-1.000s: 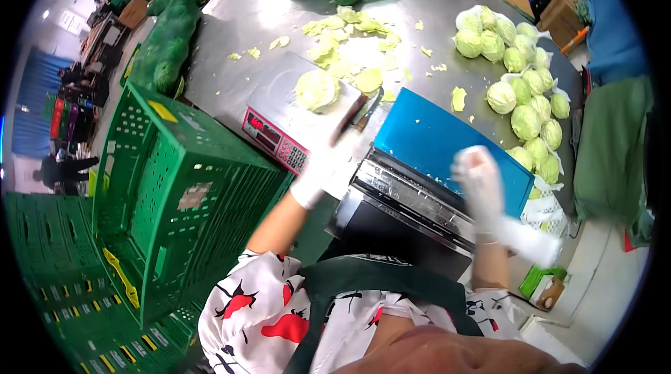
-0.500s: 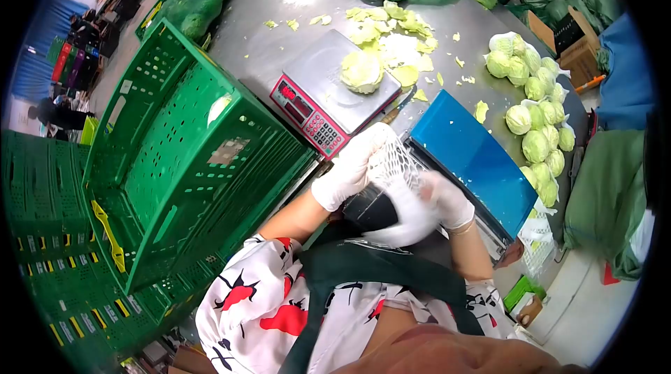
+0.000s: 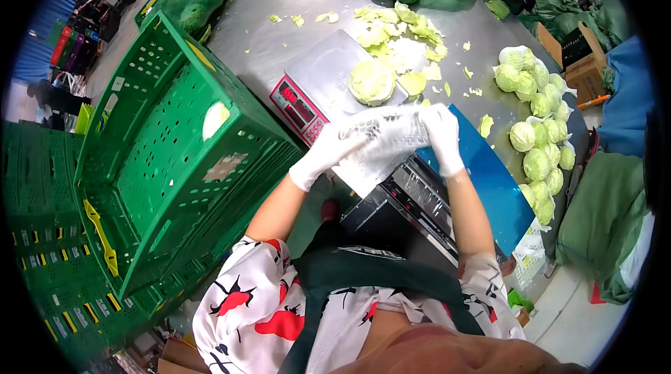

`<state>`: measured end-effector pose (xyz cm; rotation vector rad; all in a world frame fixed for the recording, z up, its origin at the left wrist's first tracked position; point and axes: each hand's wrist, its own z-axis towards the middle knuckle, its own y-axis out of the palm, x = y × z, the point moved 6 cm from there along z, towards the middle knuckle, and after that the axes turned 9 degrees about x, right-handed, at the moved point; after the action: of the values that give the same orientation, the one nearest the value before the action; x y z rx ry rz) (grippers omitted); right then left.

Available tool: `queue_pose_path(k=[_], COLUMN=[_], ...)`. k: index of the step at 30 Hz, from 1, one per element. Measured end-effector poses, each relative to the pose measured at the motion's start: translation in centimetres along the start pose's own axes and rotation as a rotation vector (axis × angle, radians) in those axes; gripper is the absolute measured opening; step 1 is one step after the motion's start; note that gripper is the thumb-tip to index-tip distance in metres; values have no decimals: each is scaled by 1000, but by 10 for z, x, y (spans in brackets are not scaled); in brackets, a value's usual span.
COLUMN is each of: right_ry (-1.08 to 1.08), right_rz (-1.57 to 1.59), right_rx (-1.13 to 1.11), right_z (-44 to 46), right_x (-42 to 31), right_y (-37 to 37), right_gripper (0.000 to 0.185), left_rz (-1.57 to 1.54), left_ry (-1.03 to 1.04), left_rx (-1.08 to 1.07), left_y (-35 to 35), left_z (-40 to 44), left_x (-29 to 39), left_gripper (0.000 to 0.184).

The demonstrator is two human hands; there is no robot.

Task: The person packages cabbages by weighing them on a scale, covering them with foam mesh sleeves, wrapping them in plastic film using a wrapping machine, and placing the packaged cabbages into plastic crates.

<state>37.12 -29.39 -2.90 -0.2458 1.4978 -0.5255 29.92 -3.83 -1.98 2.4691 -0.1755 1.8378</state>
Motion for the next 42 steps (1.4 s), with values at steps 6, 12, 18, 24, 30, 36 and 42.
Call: queue_pose_path(k=[6, 12, 18, 24, 30, 36, 42], right_ry=[262, 264, 193, 577, 245, 227, 107], right_rz=[178, 49, 514, 688, 589, 300, 64], right_rx=[0, -1, -263, -155, 136, 448, 472], right_z=[108, 79, 26, -16, -89, -153, -176], right_x=[86, 16, -24, 74, 37, 108, 115], right_y=[124, 105, 31, -48, -165, -198, -221], right_gripper=[56, 60, 26, 33, 61, 76, 68], left_rz=[160, -614, -769, -221, -435, -706, 59], left_ry=[59, -169, -53, 190, 187, -370, 352], left_rx=[642, 426, -163, -237, -317, -924, -70], left_y=[-68, -34, 42, 120, 221, 332, 248], left_z=[144, 179, 78, 44, 69, 96, 85], left_x=[-37, -93, -13, 5, 52, 2, 0], left_gripper=[42, 59, 46, 40, 27, 38, 39])
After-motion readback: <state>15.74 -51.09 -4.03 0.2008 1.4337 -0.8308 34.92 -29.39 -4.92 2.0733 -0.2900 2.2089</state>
